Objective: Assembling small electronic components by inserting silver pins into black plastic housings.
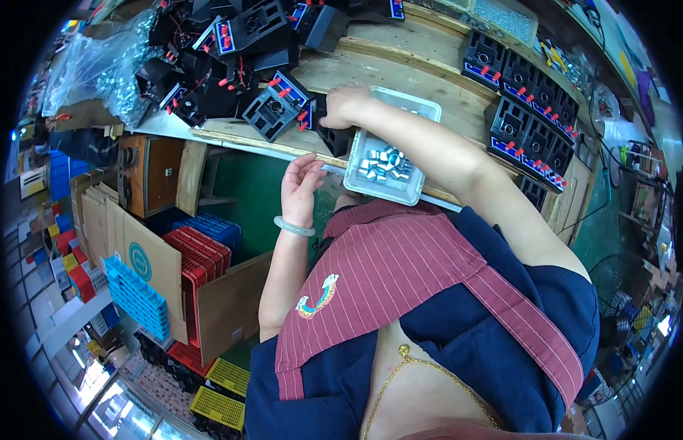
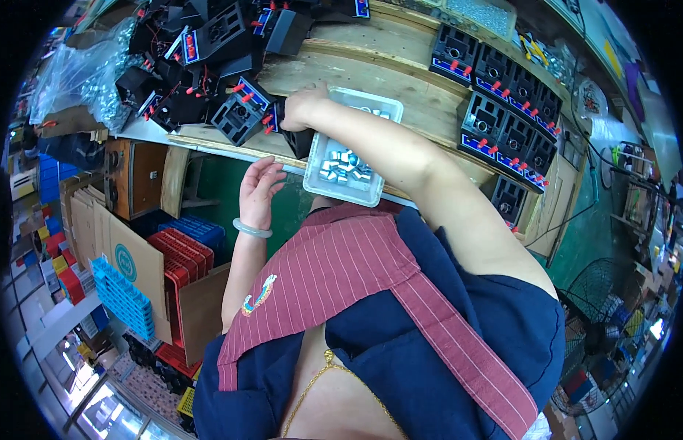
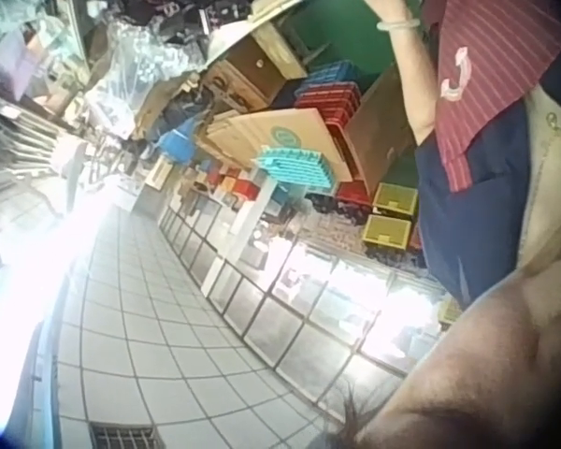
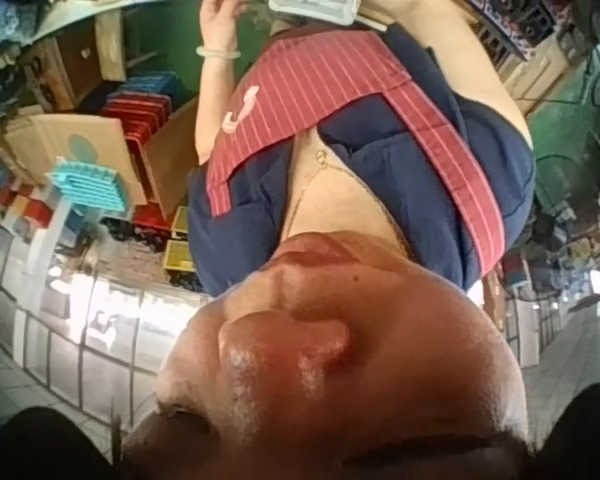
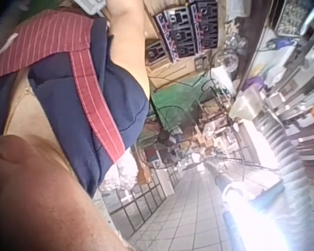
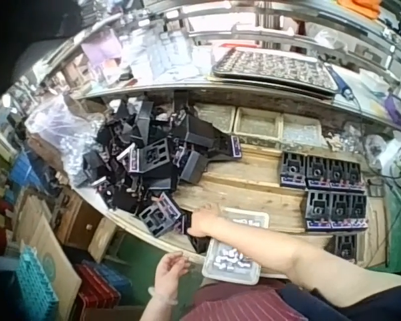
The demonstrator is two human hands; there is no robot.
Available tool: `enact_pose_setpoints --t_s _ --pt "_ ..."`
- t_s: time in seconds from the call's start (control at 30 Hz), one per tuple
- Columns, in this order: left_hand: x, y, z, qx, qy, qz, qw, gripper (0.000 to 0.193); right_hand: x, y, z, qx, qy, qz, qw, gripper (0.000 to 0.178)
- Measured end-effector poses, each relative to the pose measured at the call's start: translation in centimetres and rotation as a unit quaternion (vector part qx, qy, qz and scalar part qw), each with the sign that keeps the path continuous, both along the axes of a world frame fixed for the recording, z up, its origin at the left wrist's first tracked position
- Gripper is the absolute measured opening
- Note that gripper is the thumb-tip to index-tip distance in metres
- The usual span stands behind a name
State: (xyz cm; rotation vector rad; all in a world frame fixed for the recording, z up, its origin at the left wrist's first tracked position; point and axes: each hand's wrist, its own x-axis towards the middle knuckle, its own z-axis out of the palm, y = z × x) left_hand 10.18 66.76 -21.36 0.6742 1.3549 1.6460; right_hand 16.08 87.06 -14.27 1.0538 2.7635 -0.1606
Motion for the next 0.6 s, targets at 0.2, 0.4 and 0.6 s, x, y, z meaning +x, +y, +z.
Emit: enact_pose_setpoints --t_s 0.2,0.4,0.6 --pt "0.4 -1.1 -1.6 0.006 -0.028 0.043 0.999 0.026 -1.4 -1.1 -0.2 -0.042 0.063 -0.049 0.996 0.067" --pt "1.8 -1.1 -0.5 0.015 -0.047 0.032 0.998 0.026 1.9 1.0 3.0 -0.169 0.273 -0.116 0.940 0.051" --pt "3.5 -1.5 0.8 0.074 -0.315 -0.262 0.909 0.062 10.4 -6.7 7.4 0.049 0.444 0.269 0.853 0.028"
